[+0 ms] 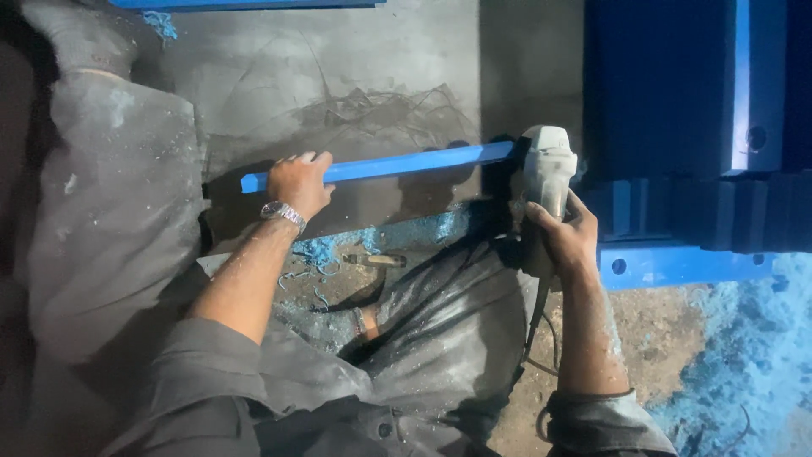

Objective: Grind the edges of a blue plastic part using a handheld angle grinder.

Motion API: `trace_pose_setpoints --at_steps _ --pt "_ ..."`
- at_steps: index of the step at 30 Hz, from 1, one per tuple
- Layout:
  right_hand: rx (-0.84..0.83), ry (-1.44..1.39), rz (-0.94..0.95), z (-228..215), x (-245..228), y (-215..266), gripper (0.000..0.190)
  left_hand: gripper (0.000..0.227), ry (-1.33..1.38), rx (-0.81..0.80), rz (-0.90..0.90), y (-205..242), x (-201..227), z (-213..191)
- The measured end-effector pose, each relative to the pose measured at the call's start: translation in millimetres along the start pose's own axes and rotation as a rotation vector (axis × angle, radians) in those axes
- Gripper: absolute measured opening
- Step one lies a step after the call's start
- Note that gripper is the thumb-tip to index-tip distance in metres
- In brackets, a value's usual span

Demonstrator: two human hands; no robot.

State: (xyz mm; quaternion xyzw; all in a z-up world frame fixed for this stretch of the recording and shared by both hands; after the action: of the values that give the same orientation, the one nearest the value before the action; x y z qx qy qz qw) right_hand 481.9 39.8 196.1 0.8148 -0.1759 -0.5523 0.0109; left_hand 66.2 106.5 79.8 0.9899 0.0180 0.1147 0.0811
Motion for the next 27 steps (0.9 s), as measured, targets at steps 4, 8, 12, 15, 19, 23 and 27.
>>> trace_pose_setpoints --at_steps 4,8,12,15,19,23,27 --pt "-0.015 0.025 -0.038 5.6 -1.8 -0.9 0.067 0.035 0.005 -0.002 -0.002 1.0 0.1 0.4" --pt "-0.055 0.064 -0.136 18.4 9.0 1.5 0.062 0.035 0.024 0.028 0.006 2.6 -1.0 1.7" --pt "-0.122 0.091 -0.184 51.5 -4.8 10.2 0.069 0.035 0.031 0.040 0.003 0.7 -0.3 1.8" --pt "-0.229 0.176 -0.115 82.4 -15.2 21.4 0.083 0.035 0.012 0.045 0.004 1.4 -1.4 4.0" --pt "-0.332 0.211 -0.164 103.2 -17.3 28.0 0.091 0.032 -0.002 0.067 0.021 1.4 -4.9 9.7" --pt "-0.305 0.163 -0.126 86.5 -19.3 26.6 0.083 0.033 0.013 0.063 0.014 2.5 -2.5 3.4" --pt "-0.186 0.143 -0.097 42.8 -1.1 16.4 0.069 0.036 0.017 0.030 -0.012 0.4 0.4 1.2"
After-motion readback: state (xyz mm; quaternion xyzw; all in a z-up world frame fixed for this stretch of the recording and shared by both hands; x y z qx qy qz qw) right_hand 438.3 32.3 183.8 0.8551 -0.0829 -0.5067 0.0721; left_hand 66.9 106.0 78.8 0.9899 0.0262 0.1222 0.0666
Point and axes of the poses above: each hand's wrist, its own y-axis away from the middle knuckle, its own z-axis out of the palm, x = y × z, the point moved 3 cm from there along -y, towards the middle knuckle, and after that the axes turned 14 degrees about -z, right-handed, at the moved point
